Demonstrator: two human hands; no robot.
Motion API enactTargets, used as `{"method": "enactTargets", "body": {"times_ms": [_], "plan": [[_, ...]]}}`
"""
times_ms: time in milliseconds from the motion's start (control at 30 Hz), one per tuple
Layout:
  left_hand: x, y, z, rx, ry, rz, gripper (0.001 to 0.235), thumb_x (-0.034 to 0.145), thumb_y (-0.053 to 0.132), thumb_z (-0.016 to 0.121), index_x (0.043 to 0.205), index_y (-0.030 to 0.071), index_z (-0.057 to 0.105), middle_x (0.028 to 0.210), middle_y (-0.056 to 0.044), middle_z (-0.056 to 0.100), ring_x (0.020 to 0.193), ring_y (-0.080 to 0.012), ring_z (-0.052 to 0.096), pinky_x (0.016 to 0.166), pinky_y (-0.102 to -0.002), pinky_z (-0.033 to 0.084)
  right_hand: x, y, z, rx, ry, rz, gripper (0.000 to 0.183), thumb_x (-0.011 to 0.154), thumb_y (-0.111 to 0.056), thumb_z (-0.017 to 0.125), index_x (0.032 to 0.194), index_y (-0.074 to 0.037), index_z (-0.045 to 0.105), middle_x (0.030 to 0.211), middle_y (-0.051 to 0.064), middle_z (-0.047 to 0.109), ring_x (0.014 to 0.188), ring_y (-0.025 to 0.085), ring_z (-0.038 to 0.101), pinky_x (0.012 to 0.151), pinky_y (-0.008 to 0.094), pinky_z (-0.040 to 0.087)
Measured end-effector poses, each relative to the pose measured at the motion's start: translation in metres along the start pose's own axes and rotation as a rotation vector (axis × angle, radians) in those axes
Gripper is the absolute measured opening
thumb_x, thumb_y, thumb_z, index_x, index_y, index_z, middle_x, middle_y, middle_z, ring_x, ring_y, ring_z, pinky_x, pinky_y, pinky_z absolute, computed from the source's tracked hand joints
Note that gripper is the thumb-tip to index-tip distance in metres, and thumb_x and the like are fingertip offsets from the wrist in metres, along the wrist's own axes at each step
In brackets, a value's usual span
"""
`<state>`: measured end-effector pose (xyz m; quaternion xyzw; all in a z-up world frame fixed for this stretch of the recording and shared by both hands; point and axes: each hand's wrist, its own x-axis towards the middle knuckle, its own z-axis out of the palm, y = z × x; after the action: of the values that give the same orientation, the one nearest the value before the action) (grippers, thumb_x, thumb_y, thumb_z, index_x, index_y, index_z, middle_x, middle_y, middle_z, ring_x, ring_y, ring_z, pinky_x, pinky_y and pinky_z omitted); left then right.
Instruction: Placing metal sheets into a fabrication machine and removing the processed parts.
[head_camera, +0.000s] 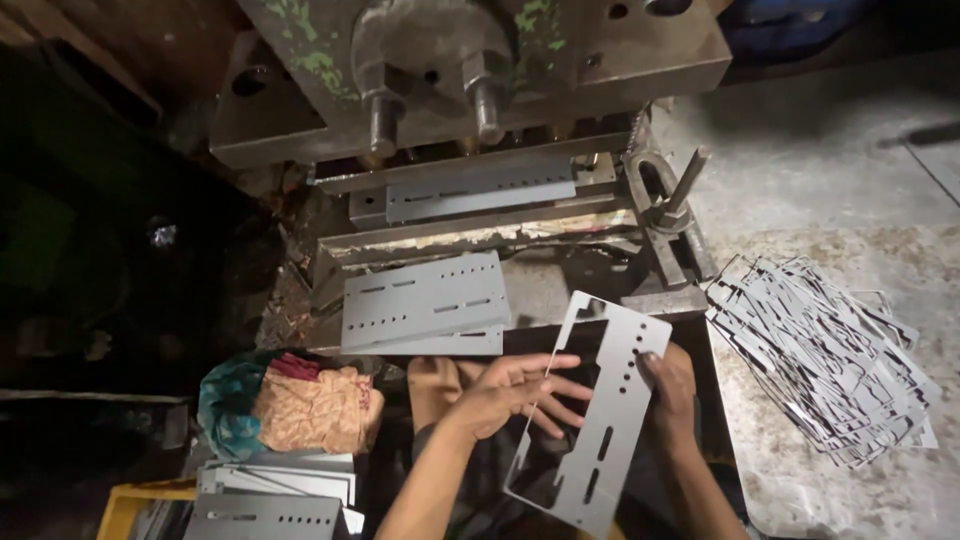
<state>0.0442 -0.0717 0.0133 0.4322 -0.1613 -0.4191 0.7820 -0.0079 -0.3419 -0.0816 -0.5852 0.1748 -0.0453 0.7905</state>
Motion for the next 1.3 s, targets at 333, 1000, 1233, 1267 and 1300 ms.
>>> {"method": "enactTargets", "body": {"times_ms": [333,1000,1233,1267,1300], "plan": [[-0.021,-0.005,-0.020,-0.154,-0.216,-0.012,0.066,0.103,0.017,0.065,0.156,-0.010,0.035,0.141,-0.030,0.058,0.117,-0.0449,0.068,0.079,-0.049,0.066,0.025,-0.016,0.035,0.099,-0.254,0.301,0.032,0.092,-0.030,0.061,0.092,0.001,0.071,0.074,0.009,0.071,0.059,0.018,0.065,0.054,0.031,0.052],[-0.021,0.035,-0.051,-0.434,0.639,1.068,0.052,0.098,0.022,0.056,0.144,0.001,0.046,0.139,-0.030,0.058,0.121,-0.0456,0.064,0.094,-0.056,0.063,0.039,-0.103,0.134,0.062,-0.260,-0.155,0.046,0.104,-0.030,0.052,0.071,0.000,0.062,0.055,0.009,0.061,0.046,0.012,0.053,0.044,0.025,0.036],[0.093,0.104,-0.090,0.292,0.800,0.533,0.044,0.107,0.031,0.047,0.124,-0.006,0.063,0.111,-0.028,0.074,0.089,-0.0303,0.078,0.069,-0.034,0.068,-0.035,-0.016,0.022,-0.004,-0.159,0.030,0.040,0.096,-0.029,0.050,0.074,0.002,0.064,0.048,0.012,0.060,0.036,0.017,0.054,0.035,0.028,0.038],[0.095,0.104,-0.092,0.309,0.761,0.487,0.047,0.108,0.034,0.048,0.119,-0.009,0.064,0.104,-0.027,0.075,0.082,-0.0294,0.078,0.062,-0.033,0.066,-0.042,-0.005,0.008,-0.053,-0.147,0.008,0.044,0.098,-0.029,0.052,0.073,0.004,0.065,0.049,0.013,0.060,0.037,0.016,0.051,0.037,0.026,0.036],[0.095,0.107,-0.094,0.337,0.719,0.439,0.052,0.108,0.036,0.048,0.114,-0.013,0.066,0.096,-0.027,0.077,0.075,-0.0284,0.079,0.055,-0.032,0.064,-0.049,0.008,-0.002,-0.092,-0.133,-0.016,0.048,0.101,-0.029,0.054,0.071,0.007,0.066,0.050,0.014,0.060,0.039,0.015,0.049,0.039,0.025,0.033]]}}
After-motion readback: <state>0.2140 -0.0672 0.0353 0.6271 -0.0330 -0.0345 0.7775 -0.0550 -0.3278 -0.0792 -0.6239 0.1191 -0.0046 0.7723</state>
